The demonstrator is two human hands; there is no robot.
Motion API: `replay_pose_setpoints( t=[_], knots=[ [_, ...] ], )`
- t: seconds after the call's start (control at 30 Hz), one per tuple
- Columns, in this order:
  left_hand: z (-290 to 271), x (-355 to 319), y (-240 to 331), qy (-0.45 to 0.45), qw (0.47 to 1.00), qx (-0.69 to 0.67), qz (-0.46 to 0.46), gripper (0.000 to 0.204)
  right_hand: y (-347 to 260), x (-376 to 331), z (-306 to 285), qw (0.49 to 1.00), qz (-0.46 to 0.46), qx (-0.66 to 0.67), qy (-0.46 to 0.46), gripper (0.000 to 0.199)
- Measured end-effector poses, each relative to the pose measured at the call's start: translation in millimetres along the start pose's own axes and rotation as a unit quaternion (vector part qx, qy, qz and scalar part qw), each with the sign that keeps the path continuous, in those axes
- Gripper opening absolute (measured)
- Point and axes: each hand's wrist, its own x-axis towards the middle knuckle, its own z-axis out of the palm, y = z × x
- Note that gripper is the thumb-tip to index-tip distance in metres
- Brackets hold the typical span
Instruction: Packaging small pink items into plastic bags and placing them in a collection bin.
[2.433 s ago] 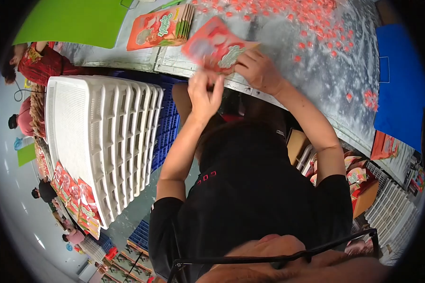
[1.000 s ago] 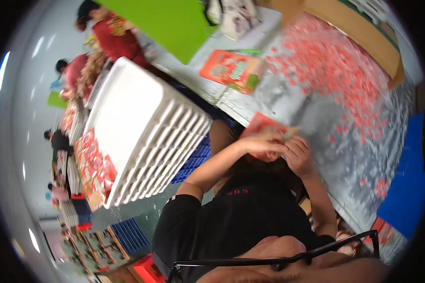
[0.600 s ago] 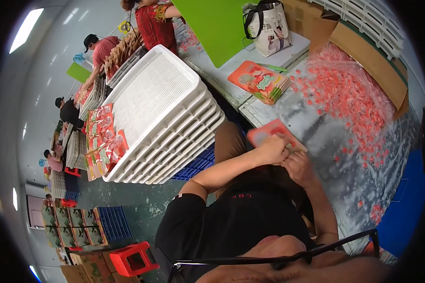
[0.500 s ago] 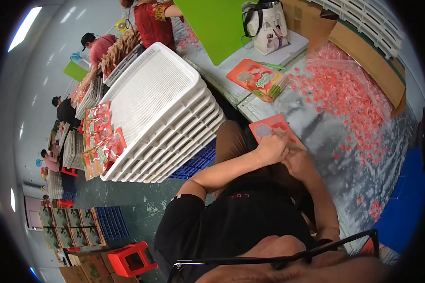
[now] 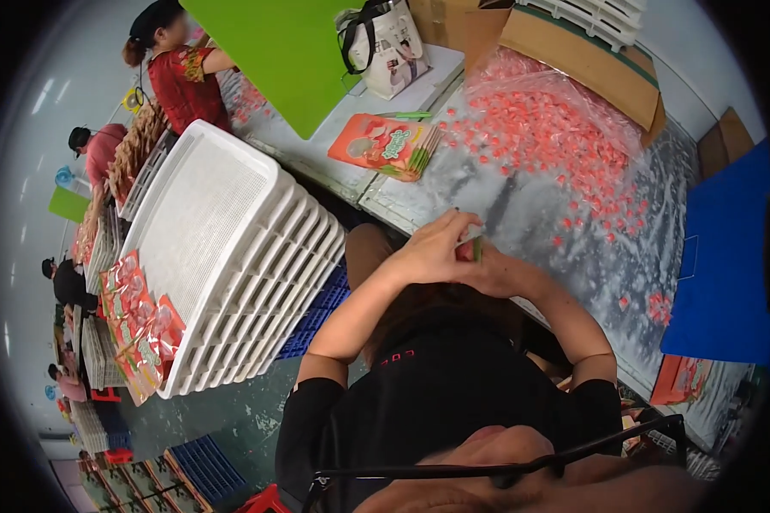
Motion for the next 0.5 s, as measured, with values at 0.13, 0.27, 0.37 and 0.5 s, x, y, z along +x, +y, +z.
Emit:
replay_pose_setpoints(
  t=[0.13,0.27,0.37,0.5],
  knots=[
    [16.9,4.7,-46.6,-0.179,0.935,-0.229,0.204,0.105,-39.0,8.9,-28.7,0.987,0.070,0.035,-0.142,0.028],
    [17.3,5.4,-39.3,-0.316,0.855,-0.403,0.088,0.113,-31.5,8.3,-30.6,0.965,0.142,0.122,-0.185,0.038],
    [28.4,-1.8,-69.3,-0.212,0.870,-0.443,0.055,0.103,3.8,3.5,-17.7,0.996,0.034,0.043,-0.072,0.038],
    [29.6,-18.2,-84.8,0.015,0.902,-0.432,0.020,0.093,67.9,35.6,-36.3,0.963,0.067,-0.021,0.258,0.039]
  ],
)
